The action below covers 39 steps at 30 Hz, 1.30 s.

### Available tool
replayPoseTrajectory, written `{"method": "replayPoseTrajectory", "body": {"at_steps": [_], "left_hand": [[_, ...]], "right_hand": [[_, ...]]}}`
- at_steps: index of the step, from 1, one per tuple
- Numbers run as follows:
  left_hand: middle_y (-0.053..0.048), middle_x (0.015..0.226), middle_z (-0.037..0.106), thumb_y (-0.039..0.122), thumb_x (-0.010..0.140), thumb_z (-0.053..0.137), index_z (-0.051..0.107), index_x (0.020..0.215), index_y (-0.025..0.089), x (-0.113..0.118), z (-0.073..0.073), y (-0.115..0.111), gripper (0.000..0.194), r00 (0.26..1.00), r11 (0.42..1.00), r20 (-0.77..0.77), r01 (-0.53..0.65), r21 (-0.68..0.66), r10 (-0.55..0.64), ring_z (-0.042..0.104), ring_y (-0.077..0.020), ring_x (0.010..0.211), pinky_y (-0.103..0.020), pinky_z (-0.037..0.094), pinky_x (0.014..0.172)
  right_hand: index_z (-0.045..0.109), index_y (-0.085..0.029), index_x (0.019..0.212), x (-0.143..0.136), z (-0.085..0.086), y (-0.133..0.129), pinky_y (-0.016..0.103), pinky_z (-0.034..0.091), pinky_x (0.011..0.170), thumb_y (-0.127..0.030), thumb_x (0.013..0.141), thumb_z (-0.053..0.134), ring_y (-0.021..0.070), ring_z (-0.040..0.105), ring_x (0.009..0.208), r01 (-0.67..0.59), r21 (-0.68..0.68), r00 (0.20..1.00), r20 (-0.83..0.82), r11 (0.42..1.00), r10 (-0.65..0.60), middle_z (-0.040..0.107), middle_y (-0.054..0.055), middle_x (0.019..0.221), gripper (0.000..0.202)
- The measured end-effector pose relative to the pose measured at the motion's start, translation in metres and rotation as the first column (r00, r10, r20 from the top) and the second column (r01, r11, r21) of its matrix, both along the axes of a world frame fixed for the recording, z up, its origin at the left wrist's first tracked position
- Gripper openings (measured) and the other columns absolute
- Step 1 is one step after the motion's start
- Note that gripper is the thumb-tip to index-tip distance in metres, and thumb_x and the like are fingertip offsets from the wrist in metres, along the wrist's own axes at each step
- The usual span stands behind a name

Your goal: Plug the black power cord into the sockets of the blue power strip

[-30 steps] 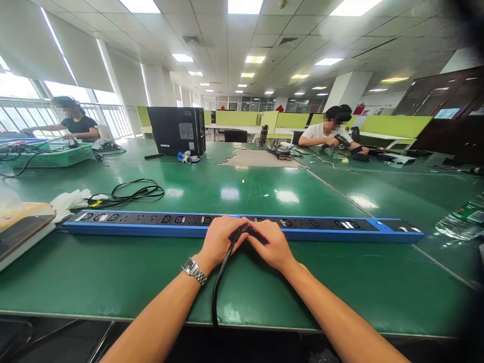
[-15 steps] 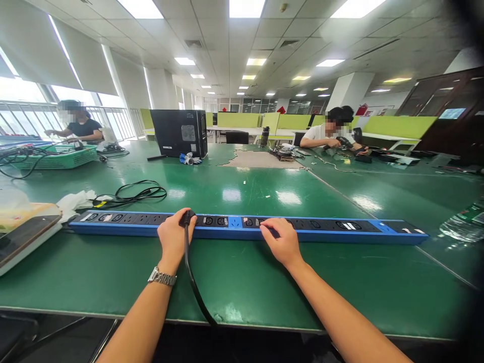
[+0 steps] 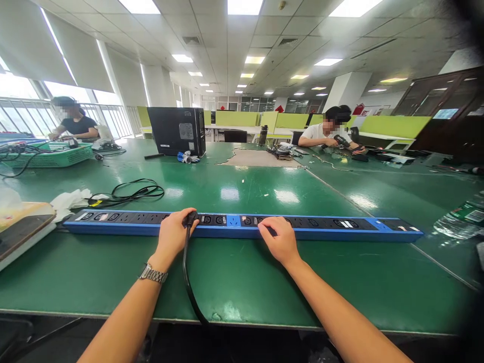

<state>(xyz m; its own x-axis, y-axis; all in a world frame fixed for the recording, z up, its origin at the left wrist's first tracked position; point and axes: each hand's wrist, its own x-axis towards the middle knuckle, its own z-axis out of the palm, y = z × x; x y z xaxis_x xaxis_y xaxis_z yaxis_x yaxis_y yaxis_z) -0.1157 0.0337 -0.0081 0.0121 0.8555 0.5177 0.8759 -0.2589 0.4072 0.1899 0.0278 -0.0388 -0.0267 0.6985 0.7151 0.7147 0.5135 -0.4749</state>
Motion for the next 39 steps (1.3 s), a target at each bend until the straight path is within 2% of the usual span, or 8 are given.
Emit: {"method": "replayPoseTrajectory", "body": {"at_steps": [5, 10, 13, 17, 22, 27, 32, 39], "left_hand": [[-0.007, 0.105, 0.074, 0.038, 0.086, 0.059, 0.067, 0.113, 0.025, -0.002, -0.001, -0.002, 0.031, 0.997, 1.0, -0.073, 0.021, 0.018, -0.019, 0.067, -0.0258, 0.097, -0.039, 0.05, 0.089], [-0.007, 0.109, 0.073, 0.037, 0.088, 0.057, 0.064, 0.115, 0.025, -0.001, -0.012, -0.003, 0.03, 1.0, 0.997, -0.023, 0.008, 0.078, -0.006, 0.065, -0.0242, 0.101, -0.04, 0.047, 0.096], [-0.008, 0.112, 0.071, 0.036, 0.087, 0.06, 0.063, 0.116, 0.023, -0.003, -0.015, -0.004, 0.032, 0.998, 0.984, 0.008, 0.061, 0.168, -0.063, 0.064, -0.0246, 0.106, -0.041, 0.046, 0.099], [-0.009, 0.115, 0.069, 0.036, 0.084, 0.066, 0.063, 0.113, 0.022, -0.003, -0.011, -0.009, 0.033, 0.991, 0.957, -0.012, 0.132, 0.257, -0.134, 0.061, -0.0255, 0.109, -0.042, 0.046, 0.101], [-0.008, 0.107, 0.072, 0.034, 0.081, 0.071, 0.066, 0.109, 0.023, 0.002, -0.006, -0.014, 0.031, 0.996, 0.965, -0.038, 0.082, 0.247, -0.075, 0.062, -0.0265, 0.102, -0.043, 0.05, 0.096], [-0.008, 0.108, 0.072, 0.033, 0.085, 0.066, 0.067, 0.107, 0.022, 0.007, -0.004, -0.016, 0.025, 0.997, 0.972, -0.073, 0.036, 0.234, -0.02, 0.063, -0.0261, 0.104, -0.04, 0.053, 0.091], [-0.01, 0.114, 0.07, 0.031, 0.089, 0.058, 0.062, 0.114, 0.019, 0.009, -0.009, -0.015, 0.028, 0.995, 0.971, -0.095, 0.058, 0.232, -0.037, 0.062, -0.0258, 0.104, -0.04, 0.05, 0.095], [-0.01, 0.105, 0.072, 0.033, 0.091, 0.051, 0.06, 0.119, 0.018, 0.005, -0.016, -0.008, 0.033, 0.999, 0.984, -0.042, 0.02, 0.177, -0.013, 0.066, -0.026, 0.098, -0.041, 0.049, 0.093]], "right_hand": [[0.066, -0.023, 0.072, 0.0, 0.0, 0.0, 0.037, 0.043, 0.08, -0.037, 0.088, 0.052, 0.0204, 0.062, 0.081, 0.008, 0.008, 1.0, 0.01, 1.0, -0.008, 0.072, 0.003, 0.081, 0.025], [0.065, -0.023, 0.071, -0.001, -0.001, 0.001, 0.037, 0.042, 0.081, -0.037, 0.088, 0.052, 0.0205, 0.061, 0.081, 0.014, 0.002, 1.0, 0.012, 1.0, -0.015, 0.072, 0.003, 0.08, 0.026], [0.065, -0.023, 0.071, 0.0, -0.001, 0.001, 0.037, 0.041, 0.081, -0.036, 0.088, 0.052, 0.0204, 0.061, 0.081, 0.012, -0.006, 1.0, 0.005, 1.0, -0.012, 0.072, 0.002, 0.081, 0.025], [0.064, -0.023, 0.071, -0.001, -0.001, 0.001, 0.037, 0.041, 0.081, -0.036, 0.088, 0.053, 0.0203, 0.06, 0.081, 0.008, -0.013, 1.0, -0.001, 1.0, -0.008, 0.071, 0.002, 0.08, 0.024], [0.065, -0.023, 0.07, -0.001, -0.001, 0.001, 0.037, 0.042, 0.081, -0.035, 0.087, 0.053, 0.0201, 0.061, 0.081, 0.011, -0.015, 1.0, -0.002, 1.0, -0.011, 0.071, 0.002, 0.08, 0.024], [0.065, -0.023, 0.07, -0.001, -0.002, 0.001, 0.037, 0.041, 0.08, -0.037, 0.087, 0.053, 0.0202, 0.061, 0.081, 0.016, -0.013, 1.0, -0.005, 1.0, -0.016, 0.072, 0.002, 0.08, 0.025], [0.065, -0.023, 0.07, 0.0, -0.002, 0.001, 0.036, 0.04, 0.08, -0.036, 0.087, 0.053, 0.0201, 0.06, 0.081, 0.015, -0.017, 1.0, 0.0, 1.0, -0.015, 0.071, 0.002, 0.081, 0.025], [0.065, -0.023, 0.071, 0.001, -0.003, 0.002, 0.037, 0.04, 0.08, -0.036, 0.087, 0.054, 0.0202, 0.06, 0.081, 0.007, -0.018, 1.0, -0.002, 1.0, -0.007, 0.071, 0.002, 0.081, 0.023]]}}
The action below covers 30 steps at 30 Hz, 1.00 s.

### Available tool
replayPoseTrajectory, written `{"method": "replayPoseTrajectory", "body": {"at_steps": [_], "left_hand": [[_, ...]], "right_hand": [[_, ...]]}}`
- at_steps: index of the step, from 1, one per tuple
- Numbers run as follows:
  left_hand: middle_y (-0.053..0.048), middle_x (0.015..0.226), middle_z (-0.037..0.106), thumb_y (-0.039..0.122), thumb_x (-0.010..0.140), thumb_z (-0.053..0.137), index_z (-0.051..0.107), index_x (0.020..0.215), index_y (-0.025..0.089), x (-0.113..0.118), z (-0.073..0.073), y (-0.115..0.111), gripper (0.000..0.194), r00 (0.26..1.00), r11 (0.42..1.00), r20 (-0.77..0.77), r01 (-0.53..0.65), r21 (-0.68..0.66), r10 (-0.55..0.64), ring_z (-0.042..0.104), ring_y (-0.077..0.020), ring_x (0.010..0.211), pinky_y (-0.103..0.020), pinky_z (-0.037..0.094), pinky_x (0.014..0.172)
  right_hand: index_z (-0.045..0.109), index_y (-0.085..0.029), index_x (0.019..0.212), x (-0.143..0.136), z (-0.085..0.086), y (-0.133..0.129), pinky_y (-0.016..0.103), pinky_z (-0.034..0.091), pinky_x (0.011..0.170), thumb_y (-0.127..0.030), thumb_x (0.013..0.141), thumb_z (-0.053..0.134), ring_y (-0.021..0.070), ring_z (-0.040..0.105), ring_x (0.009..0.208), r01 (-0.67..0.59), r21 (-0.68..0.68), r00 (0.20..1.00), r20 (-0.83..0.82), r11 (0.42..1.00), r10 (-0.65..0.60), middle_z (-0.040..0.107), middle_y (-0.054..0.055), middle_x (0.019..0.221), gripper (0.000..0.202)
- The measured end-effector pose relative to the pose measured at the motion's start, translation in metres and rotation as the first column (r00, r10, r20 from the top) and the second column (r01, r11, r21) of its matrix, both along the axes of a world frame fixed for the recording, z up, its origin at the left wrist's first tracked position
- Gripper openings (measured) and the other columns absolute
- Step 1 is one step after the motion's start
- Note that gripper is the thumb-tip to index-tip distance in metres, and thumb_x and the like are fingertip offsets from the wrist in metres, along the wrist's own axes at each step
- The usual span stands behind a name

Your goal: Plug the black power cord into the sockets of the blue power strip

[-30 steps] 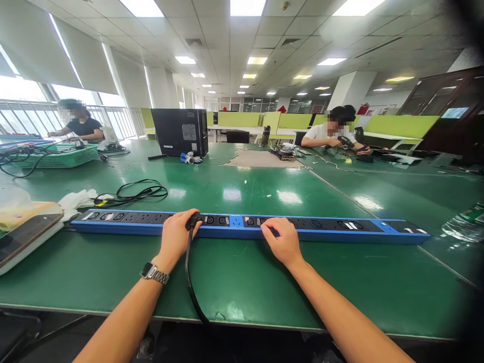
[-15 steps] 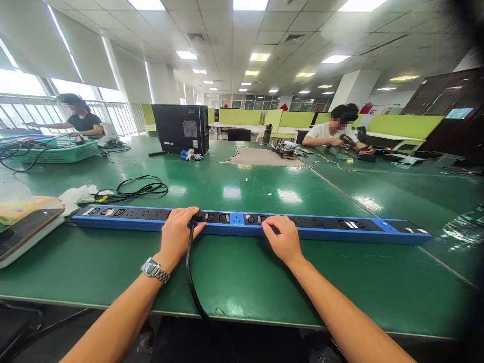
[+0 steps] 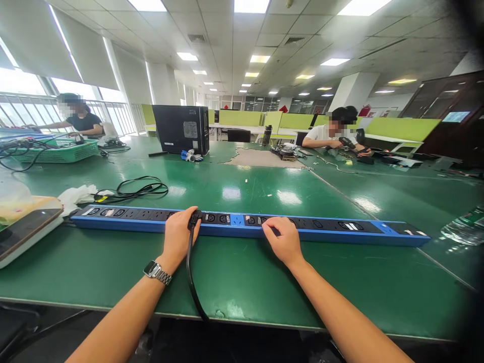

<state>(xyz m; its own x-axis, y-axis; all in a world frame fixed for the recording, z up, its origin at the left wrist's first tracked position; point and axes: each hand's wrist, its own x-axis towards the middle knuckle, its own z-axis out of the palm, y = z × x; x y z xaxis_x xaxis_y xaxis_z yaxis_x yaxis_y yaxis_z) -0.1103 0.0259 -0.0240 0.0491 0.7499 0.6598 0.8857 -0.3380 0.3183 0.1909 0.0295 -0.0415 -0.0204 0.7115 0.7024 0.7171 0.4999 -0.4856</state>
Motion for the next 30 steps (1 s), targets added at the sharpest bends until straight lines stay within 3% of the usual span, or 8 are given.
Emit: {"method": "replayPoseTrajectory", "body": {"at_steps": [6, 10, 13, 16, 21, 30], "left_hand": [[-0.007, 0.1, 0.073, 0.037, 0.088, 0.057, 0.064, 0.112, 0.02, -0.005, 0.001, 0.002, 0.029, 0.986, 0.998, 0.158, 0.055, -0.006, -0.054, 0.067, -0.0235, 0.094, -0.037, 0.051, 0.089], [-0.006, 0.105, 0.071, 0.039, 0.088, 0.06, 0.063, 0.114, 0.021, 0.002, 0.01, 0.0, 0.032, 0.947, 0.994, 0.315, 0.028, 0.11, -0.062, 0.066, -0.0214, 0.095, -0.036, 0.052, 0.089], [-0.006, 0.101, 0.071, 0.038, 0.085, 0.065, 0.067, 0.109, 0.022, 0.018, 0.015, -0.001, 0.029, 0.954, 0.988, 0.28, 0.068, 0.139, -0.105, 0.065, -0.0216, 0.095, -0.036, 0.052, 0.088], [-0.005, 0.095, 0.071, 0.034, 0.084, 0.067, 0.069, 0.107, 0.023, 0.043, 0.015, 0.001, 0.026, 0.95, 0.984, 0.263, 0.154, 0.085, -0.171, 0.065, -0.0205, 0.091, -0.034, 0.053, 0.084], [-0.004, 0.091, 0.071, 0.028, 0.081, 0.07, 0.07, 0.106, 0.025, 0.079, 0.012, 0.01, 0.025, 0.947, 0.98, 0.262, 0.197, -0.015, -0.186, 0.064, -0.021, 0.092, -0.034, 0.053, 0.084], [-0.003, 0.091, 0.071, 0.026, 0.081, 0.069, 0.07, 0.108, 0.027, 0.092, 0.016, 0.019, 0.027, 0.967, 0.968, 0.173, 0.21, -0.139, -0.185, 0.064, -0.0213, 0.092, -0.034, 0.051, 0.082]], "right_hand": [[0.064, -0.022, 0.07, -0.001, 0.0, 0.0, 0.036, 0.039, 0.08, -0.035, 0.088, 0.054, 0.0195, 0.059, 0.081, 0.004, -0.006, 1.0, 0.003, 1.0, -0.004, 0.071, 0.001, 0.081, 0.024], [0.064, -0.022, 0.07, -0.001, 0.001, 0.001, 0.035, 0.038, 0.079, -0.034, 0.088, 0.053, 0.0193, 0.059, 0.081, 0.006, -0.008, 1.0, -0.005, 1.0, -0.007, 0.071, 0.001, 0.08, 0.024], [0.063, -0.022, 0.07, -0.002, 0.001, 0.001, 0.035, 0.038, 0.079, -0.034, 0.088, 0.053, 0.0192, 0.058, 0.081, 0.012, -0.013, 1.0, -0.007, 1.0, -0.012, 0.07, 0.001, 0.079, 0.024], [0.063, -0.022, 0.069, -0.003, 0.0, 0.001, 0.034, 0.037, 0.078, -0.034, 0.088, 0.054, 0.0187, 0.058, 0.08, 0.02, -0.01, 1.0, -0.005, 1.0, -0.02, 0.07, 0.001, 0.079, 0.024], [0.063, -0.022, 0.07, -0.003, 0.001, 0.0, 0.034, 0.037, 0.078, -0.033, 0.088, 0.054, 0.0183, 0.058, 0.08, 0.018, 0.002, 1.0, 0.001, 1.0, -0.018, 0.07, 0.001, 0.079, 0.023], [0.063, -0.021, 0.07, -0.003, 0.001, 0.001, 0.034, 0.037, 0.078, -0.032, 0.088, 0.054, 0.0183, 0.058, 0.08, 0.018, 0.012, 1.0, 0.008, 1.0, -0.018, 0.07, 0.001, 0.079, 0.023]]}}
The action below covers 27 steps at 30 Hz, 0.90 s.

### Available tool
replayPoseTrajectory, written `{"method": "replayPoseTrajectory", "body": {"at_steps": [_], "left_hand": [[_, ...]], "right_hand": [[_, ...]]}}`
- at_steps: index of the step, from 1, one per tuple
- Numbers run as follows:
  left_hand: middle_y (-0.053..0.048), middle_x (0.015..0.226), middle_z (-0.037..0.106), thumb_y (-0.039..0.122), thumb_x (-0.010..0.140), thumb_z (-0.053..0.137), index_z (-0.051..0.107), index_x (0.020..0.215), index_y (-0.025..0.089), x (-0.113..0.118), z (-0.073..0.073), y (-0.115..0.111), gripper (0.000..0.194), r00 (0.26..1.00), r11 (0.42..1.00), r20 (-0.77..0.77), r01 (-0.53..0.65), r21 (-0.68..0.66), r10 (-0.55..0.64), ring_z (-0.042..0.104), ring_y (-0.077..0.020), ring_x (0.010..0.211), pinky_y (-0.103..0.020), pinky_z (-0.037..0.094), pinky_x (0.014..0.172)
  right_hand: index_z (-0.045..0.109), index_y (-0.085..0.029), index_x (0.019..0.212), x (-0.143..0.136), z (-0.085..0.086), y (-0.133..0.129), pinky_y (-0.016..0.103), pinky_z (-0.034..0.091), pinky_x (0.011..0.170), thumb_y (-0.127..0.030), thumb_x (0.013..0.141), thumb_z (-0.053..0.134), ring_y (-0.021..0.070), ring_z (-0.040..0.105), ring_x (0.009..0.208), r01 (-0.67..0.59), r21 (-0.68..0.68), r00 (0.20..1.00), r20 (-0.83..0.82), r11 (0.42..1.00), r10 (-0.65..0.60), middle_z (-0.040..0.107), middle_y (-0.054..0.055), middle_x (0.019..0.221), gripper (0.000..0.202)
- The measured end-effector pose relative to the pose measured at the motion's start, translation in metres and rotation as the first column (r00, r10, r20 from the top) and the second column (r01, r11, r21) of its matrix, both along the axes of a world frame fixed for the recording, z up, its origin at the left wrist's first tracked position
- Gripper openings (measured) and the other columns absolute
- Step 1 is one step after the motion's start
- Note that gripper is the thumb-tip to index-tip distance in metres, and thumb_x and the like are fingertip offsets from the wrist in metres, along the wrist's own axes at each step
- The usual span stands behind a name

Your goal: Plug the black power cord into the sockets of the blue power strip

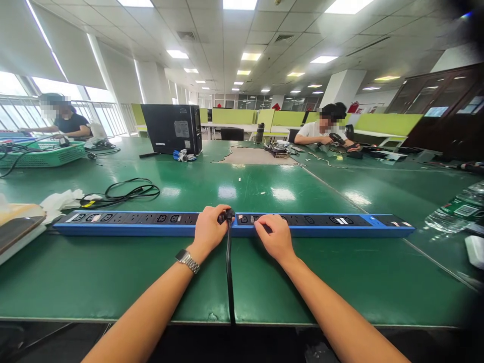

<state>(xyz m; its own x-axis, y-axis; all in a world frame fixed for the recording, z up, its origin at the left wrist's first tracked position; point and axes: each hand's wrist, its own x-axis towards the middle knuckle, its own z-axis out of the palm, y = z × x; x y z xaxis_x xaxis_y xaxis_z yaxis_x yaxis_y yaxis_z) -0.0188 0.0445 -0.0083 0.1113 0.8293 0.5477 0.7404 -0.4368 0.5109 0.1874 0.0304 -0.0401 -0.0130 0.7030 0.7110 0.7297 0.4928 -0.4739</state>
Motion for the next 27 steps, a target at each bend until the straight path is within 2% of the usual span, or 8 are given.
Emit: {"method": "replayPoseTrajectory", "body": {"at_steps": [6, 9, 11, 13, 16, 19, 24, 27], "left_hand": [[-0.003, 0.093, 0.072, 0.026, 0.083, 0.066, 0.069, 0.109, 0.027, 0.004, -0.001, -0.004, 0.027, 0.989, 0.999, -0.143, -0.03, 0.014, 0.032, 0.062, -0.0238, 0.097, -0.038, 0.048, 0.084], [-0.004, 0.102, 0.072, 0.027, 0.086, 0.063, 0.064, 0.116, 0.026, 0.003, -0.004, -0.007, 0.03, 0.983, 0.999, -0.184, 0.001, 0.037, 0.006, 0.061, -0.024, 0.102, -0.04, 0.045, 0.09], [-0.005, 0.107, 0.072, 0.03, 0.087, 0.061, 0.061, 0.121, 0.025, 0.002, -0.007, -0.01, 0.035, 0.976, 0.998, -0.217, 0.023, 0.059, -0.009, 0.061, -0.0244, 0.104, -0.042, 0.043, 0.094], [-0.006, 0.112, 0.07, 0.03, 0.086, 0.06, 0.057, 0.127, 0.024, 0.001, -0.009, -0.013, 0.041, 0.969, 0.997, -0.248, 0.032, 0.072, -0.013, 0.06, -0.0251, 0.107, -0.043, 0.041, 0.096], [-0.007, 0.119, 0.068, 0.02, 0.086, 0.053, 0.052, 0.132, 0.022, 0.0, -0.012, -0.013, 0.046, 0.963, 0.997, -0.27, 0.015, 0.082, 0.008, 0.058, -0.0246, 0.111, -0.042, 0.04, 0.099], [-0.007, 0.118, 0.068, 0.012, 0.085, 0.047, 0.054, 0.127, 0.021, -0.001, -0.014, -0.012, 0.044, 0.963, 0.995, -0.268, -0.002, 0.096, 0.027, 0.059, -0.0234, 0.111, -0.04, 0.04, 0.098], [-0.007, 0.115, 0.07, 0.021, 0.088, 0.051, 0.057, 0.123, 0.021, -0.001, -0.013, -0.011, 0.036, 0.966, 0.995, -0.256, -0.002, 0.104, 0.029, 0.06, -0.0246, 0.108, -0.04, 0.041, 0.097], [-0.007, 0.113, 0.07, 0.022, 0.089, 0.051, 0.058, 0.123, 0.021, -0.001, -0.012, -0.012, 0.035, 0.969, 0.995, -0.246, 0.009, 0.095, 0.015, 0.06, -0.0241, 0.106, -0.04, 0.042, 0.095]], "right_hand": [[0.064, -0.021, 0.071, 0.001, -0.001, 0.0, 0.034, 0.037, 0.077, -0.031, 0.089, 0.054, 0.0188, 0.059, 0.081, 0.02, 0.012, 0.999, 0.032, 1.0, -0.02, 0.07, 0.002, 0.08, 0.023], [0.066, -0.021, 0.082, -0.006, 0.001, -0.002, 0.035, 0.039, 0.079, -0.028, 0.087, 0.056, 0.0198, 0.06, 0.085, 0.017, 0.067, 0.995, 0.1, 0.998, -0.024, 0.071, 0.002, 0.086, 0.013], [0.066, -0.021, 0.094, -0.018, 0.004, -0.003, 0.036, 0.04, 0.082, -0.027, 0.086, 0.058, 0.0213, 0.06, 0.091, 0.003, 0.124, 0.988, 0.15, 0.992, -0.022, 0.071, 0.004, 0.095, 0.014], [0.064, -0.019, 0.105, -0.035, 0.006, -0.003, 0.037, 0.04, 0.086, -0.027, 0.085, 0.058, 0.0231, 0.059, 0.098, -0.005, 0.181, 0.986, 0.165, 0.984, -0.026, 0.069, 0.007, 0.104, 0.022], [0.061, -0.018, 0.116, -0.06, 0.008, 0.0, 0.037, 0.041, 0.089, -0.027, 0.086, 0.058, 0.0237, 0.057, 0.105, -0.027, 0.245, 0.987, 0.158, 0.969, -0.012, 0.067, 0.009, 0.115, 0.032], [0.064, -0.02, 0.108, -0.072, 0.008, 0.007, 0.035, 0.041, 0.084, -0.029, 0.087, 0.058, 0.0218, 0.058, 0.098, -0.056, 0.27, 0.983, 0.186, 0.961, 0.005, 0.069, 0.007, 0.109, 0.024], [0.068, -0.022, 0.095, -0.066, 0.004, 0.013, 0.035, 0.039, 0.077, -0.029, 0.087, 0.059, 0.0204, 0.057, 0.089, 0.0, 0.3, 0.983, 0.173, 0.954, -0.054, 0.073, 0.004, 0.099, 0.013], [0.069, -0.023, 0.095, -0.063, 0.003, 0.013, 0.036, 0.038, 0.078, -0.03, 0.088, 0.058, 0.0215, 0.056, 0.09, -0.012, 0.271, 0.979, 0.198, 0.963, -0.043, 0.074, 0.004, 0.102, 0.014]]}}
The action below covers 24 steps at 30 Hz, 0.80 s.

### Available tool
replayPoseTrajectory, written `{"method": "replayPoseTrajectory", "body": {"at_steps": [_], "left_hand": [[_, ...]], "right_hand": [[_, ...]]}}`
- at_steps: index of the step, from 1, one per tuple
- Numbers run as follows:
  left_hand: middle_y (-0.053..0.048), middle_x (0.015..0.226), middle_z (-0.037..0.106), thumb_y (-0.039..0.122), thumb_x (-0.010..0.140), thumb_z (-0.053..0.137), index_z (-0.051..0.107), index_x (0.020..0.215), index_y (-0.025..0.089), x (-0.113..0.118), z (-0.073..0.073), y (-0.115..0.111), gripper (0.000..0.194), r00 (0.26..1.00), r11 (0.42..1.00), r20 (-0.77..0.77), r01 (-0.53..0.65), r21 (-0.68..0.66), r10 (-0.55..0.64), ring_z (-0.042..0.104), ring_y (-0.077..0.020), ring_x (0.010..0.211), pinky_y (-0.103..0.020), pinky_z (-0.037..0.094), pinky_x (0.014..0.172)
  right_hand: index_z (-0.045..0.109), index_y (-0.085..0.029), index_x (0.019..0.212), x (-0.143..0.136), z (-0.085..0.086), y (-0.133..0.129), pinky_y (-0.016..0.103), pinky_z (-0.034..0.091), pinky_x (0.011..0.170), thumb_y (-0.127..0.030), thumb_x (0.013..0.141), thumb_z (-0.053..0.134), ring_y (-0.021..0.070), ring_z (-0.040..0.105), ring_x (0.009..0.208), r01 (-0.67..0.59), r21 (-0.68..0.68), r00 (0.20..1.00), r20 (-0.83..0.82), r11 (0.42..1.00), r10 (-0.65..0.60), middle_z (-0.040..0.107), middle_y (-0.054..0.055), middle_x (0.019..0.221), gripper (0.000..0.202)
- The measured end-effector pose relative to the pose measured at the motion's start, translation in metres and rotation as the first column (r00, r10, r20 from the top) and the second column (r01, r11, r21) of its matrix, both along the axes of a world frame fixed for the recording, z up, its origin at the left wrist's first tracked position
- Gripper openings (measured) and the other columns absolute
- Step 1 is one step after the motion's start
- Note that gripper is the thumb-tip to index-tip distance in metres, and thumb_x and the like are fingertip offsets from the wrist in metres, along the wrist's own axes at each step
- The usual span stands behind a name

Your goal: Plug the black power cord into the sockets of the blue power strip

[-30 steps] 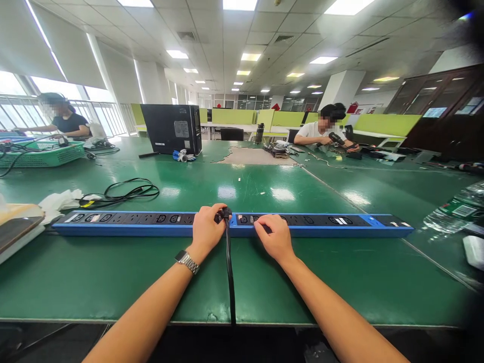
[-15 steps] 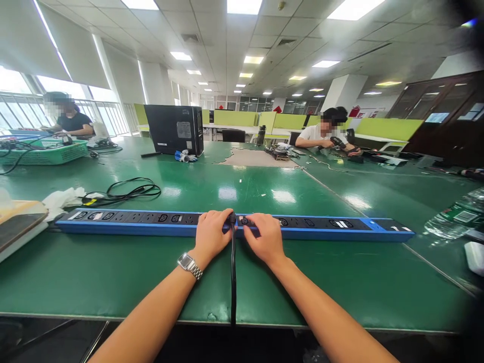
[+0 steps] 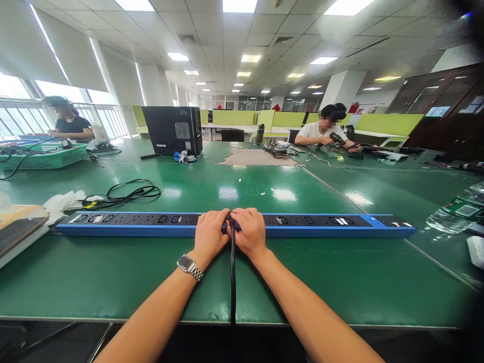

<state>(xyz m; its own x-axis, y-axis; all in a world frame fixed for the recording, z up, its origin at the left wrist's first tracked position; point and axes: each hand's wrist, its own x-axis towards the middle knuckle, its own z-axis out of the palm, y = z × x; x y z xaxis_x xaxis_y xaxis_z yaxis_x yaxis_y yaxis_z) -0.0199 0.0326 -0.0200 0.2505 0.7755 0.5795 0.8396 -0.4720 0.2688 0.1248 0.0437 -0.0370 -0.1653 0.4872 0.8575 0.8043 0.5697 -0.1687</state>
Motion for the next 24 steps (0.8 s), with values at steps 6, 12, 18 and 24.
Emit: {"method": "replayPoseTrajectory", "body": {"at_steps": [6, 12, 18, 24], "left_hand": [[-0.006, 0.11, 0.072, 0.022, 0.086, 0.055, 0.06, 0.12, 0.024, 0.001, 0.002, -0.001, 0.034, 1.0, 0.999, 0.022, -0.004, -0.032, 0.004, 0.061, -0.0243, 0.104, -0.039, 0.044, 0.093], [-0.005, 0.105, 0.073, 0.019, 0.086, 0.055, 0.062, 0.116, 0.023, 0.002, 0.004, -0.001, 0.031, 0.999, 0.999, 0.037, -0.02, -0.042, 0.021, 0.063, -0.024, 0.102, -0.039, 0.044, 0.091], [-0.007, 0.109, 0.071, 0.019, 0.086, 0.054, 0.06, 0.119, 0.021, 0.0, 0.001, 0.0, 0.034, 1.0, 1.0, -0.005, -0.011, -0.009, 0.011, 0.062, -0.0246, 0.104, -0.04, 0.044, 0.092], [-0.007, 0.115, 0.069, 0.016, 0.086, 0.05, 0.058, 0.125, 0.02, -0.002, -0.006, 0.002, 0.04, 0.999, 0.999, -0.027, -0.021, 0.045, 0.023, 0.059, -0.0244, 0.111, -0.04, 0.041, 0.098]], "right_hand": [[0.069, -0.023, 0.097, 0.001, -0.003, -0.001, 0.038, 0.039, 0.079, -0.031, 0.089, 0.056, 0.0224, 0.057, 0.091, -0.018, -0.098, 1.0, 0.003, 0.995, 0.019, 0.073, 0.006, 0.108, 0.017], [0.067, -0.022, 0.096, -0.001, -0.006, 0.0, 0.037, 0.038, 0.082, -0.028, 0.087, 0.056, 0.0215, 0.06, 0.091, -0.026, -0.082, 0.999, 0.02, 0.996, 0.028, 0.073, 0.007, 0.106, 0.015], [0.063, -0.02, 0.097, -0.005, -0.007, -0.002, 0.036, 0.037, 0.083, -0.027, 0.088, 0.054, 0.0207, 0.06, 0.092, -0.028, -0.075, 0.999, -0.04, 0.997, 0.025, 0.071, 0.007, 0.106, 0.015], [0.06, -0.02, 0.106, -0.012, -0.004, -0.003, 0.038, 0.035, 0.088, -0.036, 0.088, 0.056, 0.0247, 0.055, 0.097, 0.088, -0.166, 0.994, -0.046, 0.982, -0.097, 0.069, 0.008, 0.104, 0.025]]}}
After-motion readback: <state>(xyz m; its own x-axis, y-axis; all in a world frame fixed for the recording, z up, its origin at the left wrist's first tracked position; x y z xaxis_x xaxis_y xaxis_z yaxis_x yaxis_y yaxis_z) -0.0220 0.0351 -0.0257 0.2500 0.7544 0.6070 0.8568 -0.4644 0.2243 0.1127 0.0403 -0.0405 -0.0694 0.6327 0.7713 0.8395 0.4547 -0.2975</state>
